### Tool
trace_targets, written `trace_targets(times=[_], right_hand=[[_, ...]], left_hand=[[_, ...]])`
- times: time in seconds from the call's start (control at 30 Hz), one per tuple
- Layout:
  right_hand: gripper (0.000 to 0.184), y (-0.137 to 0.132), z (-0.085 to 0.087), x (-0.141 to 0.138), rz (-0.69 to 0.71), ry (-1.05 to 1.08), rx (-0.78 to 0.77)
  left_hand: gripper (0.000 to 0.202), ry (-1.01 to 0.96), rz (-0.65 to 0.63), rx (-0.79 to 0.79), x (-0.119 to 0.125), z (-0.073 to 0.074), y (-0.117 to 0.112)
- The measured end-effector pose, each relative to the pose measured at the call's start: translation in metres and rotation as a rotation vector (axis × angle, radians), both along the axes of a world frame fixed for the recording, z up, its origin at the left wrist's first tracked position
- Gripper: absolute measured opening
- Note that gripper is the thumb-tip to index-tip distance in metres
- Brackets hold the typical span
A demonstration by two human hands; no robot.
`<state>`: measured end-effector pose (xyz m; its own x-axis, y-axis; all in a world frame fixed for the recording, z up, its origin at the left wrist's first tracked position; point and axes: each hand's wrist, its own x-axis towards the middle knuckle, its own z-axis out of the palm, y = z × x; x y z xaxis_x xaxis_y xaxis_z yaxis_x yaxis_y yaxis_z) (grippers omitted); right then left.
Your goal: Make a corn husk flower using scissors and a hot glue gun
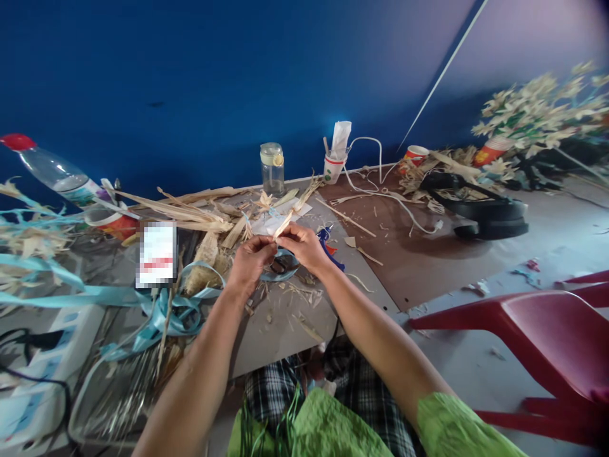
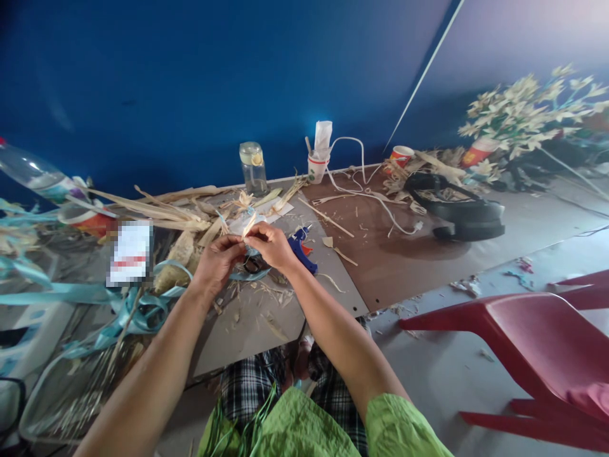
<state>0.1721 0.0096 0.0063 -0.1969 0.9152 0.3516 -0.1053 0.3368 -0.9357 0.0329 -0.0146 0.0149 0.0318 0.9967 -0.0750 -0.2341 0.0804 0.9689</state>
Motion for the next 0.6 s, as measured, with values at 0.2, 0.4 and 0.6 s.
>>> trace_targets(times=[0.2, 0.4, 0.6], right_hand=[[0.012, 0.0003, -0.0012, 0.0002, 0.003, -0.021, -0.019], [0.016, 0.002, -0.0046, -0.0015, -0.012, -0.039, -0.028], [0.018, 0.0008, -0.0025, -0.0036, -0.008, -0.009, -0.048]], left_hand=[[0.017, 0.124, 0.035, 0.044, 0.0003, 0.0021, -0.0005], [0.01, 0.315, 0.078, 0.137, 0.0022, 0.0063, -0.0027], [0.008, 0.49, 0.154, 0.331, 0.0048, 0.0062, -0.0085]])
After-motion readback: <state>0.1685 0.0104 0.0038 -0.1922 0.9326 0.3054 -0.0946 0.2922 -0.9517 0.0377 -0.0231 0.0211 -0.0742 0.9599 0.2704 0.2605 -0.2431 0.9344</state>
